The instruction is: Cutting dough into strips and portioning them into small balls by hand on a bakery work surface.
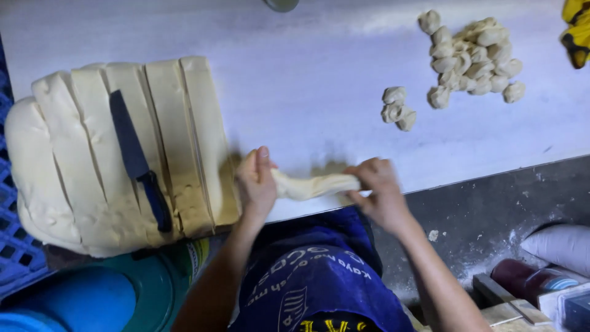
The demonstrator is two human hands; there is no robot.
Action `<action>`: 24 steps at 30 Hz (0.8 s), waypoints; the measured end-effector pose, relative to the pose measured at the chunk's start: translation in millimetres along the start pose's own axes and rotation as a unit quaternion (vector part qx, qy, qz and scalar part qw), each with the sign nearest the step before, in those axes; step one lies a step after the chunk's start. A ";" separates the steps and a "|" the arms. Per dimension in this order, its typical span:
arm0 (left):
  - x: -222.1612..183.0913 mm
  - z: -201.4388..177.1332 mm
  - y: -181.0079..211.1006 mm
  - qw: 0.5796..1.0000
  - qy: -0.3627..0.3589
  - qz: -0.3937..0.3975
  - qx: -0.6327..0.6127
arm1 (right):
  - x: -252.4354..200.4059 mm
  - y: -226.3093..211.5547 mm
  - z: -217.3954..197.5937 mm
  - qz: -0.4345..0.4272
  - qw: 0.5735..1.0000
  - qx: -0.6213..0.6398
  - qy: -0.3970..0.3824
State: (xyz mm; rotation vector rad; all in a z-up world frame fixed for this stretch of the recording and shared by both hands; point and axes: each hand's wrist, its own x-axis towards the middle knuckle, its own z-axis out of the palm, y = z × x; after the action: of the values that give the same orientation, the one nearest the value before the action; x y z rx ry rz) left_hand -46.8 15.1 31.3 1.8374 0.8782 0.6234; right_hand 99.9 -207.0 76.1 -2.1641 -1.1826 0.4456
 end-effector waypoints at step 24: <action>-3.1 91.1 -5.1 0.872 -0.079 0.353 0.330 | 4.9 65.1 78.2 -0.012 0.950 -0.307 0.061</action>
State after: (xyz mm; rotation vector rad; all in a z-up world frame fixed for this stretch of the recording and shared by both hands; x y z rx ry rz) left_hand 16.9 -35.8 -9.9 2.8336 0.2778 0.6340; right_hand 99.9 -200.9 -25.6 -2.6405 -1.4058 -0.0928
